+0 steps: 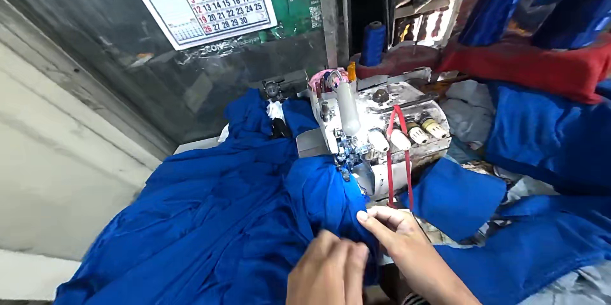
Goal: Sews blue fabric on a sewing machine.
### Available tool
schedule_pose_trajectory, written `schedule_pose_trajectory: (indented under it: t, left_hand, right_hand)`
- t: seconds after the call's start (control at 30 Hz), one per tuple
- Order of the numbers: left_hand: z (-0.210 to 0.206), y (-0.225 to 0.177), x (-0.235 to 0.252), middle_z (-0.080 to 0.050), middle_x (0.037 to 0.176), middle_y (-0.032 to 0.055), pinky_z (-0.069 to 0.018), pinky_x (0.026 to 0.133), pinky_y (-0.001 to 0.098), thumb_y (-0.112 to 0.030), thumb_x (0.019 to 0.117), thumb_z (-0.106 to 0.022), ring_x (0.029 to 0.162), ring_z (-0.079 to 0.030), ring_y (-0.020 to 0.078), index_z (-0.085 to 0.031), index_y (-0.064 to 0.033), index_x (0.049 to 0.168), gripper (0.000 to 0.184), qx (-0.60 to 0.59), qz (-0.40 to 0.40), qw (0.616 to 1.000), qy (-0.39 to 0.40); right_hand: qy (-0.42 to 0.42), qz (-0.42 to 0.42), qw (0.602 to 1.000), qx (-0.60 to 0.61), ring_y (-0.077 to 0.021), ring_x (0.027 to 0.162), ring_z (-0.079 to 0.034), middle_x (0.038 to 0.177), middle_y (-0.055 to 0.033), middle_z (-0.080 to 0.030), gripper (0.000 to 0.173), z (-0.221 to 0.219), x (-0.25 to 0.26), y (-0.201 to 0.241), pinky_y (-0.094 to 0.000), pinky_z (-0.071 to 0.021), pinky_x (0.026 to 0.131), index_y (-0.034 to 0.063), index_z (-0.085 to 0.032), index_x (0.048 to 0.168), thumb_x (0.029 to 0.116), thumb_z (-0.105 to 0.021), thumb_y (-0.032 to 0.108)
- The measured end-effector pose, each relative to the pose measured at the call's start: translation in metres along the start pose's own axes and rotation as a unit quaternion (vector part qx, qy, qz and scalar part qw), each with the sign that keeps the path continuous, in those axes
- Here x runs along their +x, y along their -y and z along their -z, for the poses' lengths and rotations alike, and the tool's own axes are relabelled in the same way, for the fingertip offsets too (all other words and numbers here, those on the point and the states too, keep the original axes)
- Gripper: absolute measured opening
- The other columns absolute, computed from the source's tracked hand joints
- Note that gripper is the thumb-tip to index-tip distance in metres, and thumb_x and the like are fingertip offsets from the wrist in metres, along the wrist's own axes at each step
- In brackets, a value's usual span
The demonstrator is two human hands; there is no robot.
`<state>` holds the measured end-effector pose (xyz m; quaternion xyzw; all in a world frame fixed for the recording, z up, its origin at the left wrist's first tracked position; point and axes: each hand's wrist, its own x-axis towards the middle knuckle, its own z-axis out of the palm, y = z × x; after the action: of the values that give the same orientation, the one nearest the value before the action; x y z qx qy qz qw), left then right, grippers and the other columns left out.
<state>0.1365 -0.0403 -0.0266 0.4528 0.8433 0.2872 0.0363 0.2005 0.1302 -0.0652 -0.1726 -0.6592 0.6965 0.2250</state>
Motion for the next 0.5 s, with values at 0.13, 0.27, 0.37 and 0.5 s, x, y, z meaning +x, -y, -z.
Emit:
schedule_pose_trajectory:
  t: [0.13,0.27,0.37,0.5]
  left_hand:
    - [-0.034,0.008,0.016,-0.065,0.079,-0.0055,-0.0556,0.061,0.0316,-0.043,0.1020,-0.058,0.070,-0.063,0.0076,-0.071,-0.0168,0.093,0.031,-0.112,0.046,0.990,-0.077]
    - [-0.011,0.014,0.016,-0.066,0.088,-0.0060,-0.0563,0.063,0.0275,-0.041,0.1020,-0.058,0.075,-0.063,0.0054,-0.075,-0.0186,0.093,0.029,-0.067,0.009,0.997,-0.041]
    - [0.039,0.002,0.042,-0.069,0.084,-0.0041,-0.0596,0.064,0.0294,-0.035,0.0998,-0.065,0.072,-0.067,0.0084,-0.069,-0.0148,0.095,0.021,-0.153,-0.006,0.988,-0.031]
    - [0.081,-0.017,0.078,-0.073,0.088,0.0116,-0.0624,0.062,0.0373,-0.015,0.0945,-0.073,0.070,-0.071,0.0247,-0.060,-0.0115,0.114,0.024,-0.357,0.013,0.934,-0.027]
  right_hand:
    - [0.008,-0.016,1.000,-0.021,-0.0166,0.080,-0.068,0.090,-0.0057,-0.073,0.028,0.005,-0.004,0.006,-0.0310,-0.0565,0.071,0.0088,-0.079,0.097,0.1023,-0.064,0.031]
    - [-0.007,-0.011,0.999,-0.036,-0.0177,0.074,-0.067,0.089,-0.0055,-0.073,0.028,0.013,-0.001,0.003,-0.0312,-0.0571,0.064,0.0095,-0.079,0.101,0.1033,-0.061,0.031]
    - [-0.019,0.047,0.991,-0.120,-0.0127,0.076,-0.070,0.095,0.0009,-0.074,0.021,0.012,-0.001,-0.009,-0.0298,-0.0609,0.066,0.0144,-0.078,0.103,0.1002,-0.065,0.031]
    - [0.003,0.043,0.991,-0.128,-0.0122,0.075,-0.072,0.091,0.0031,-0.074,0.018,0.013,-0.015,-0.004,-0.0305,-0.0630,0.064,0.0151,-0.075,0.104,0.0918,-0.075,0.029]
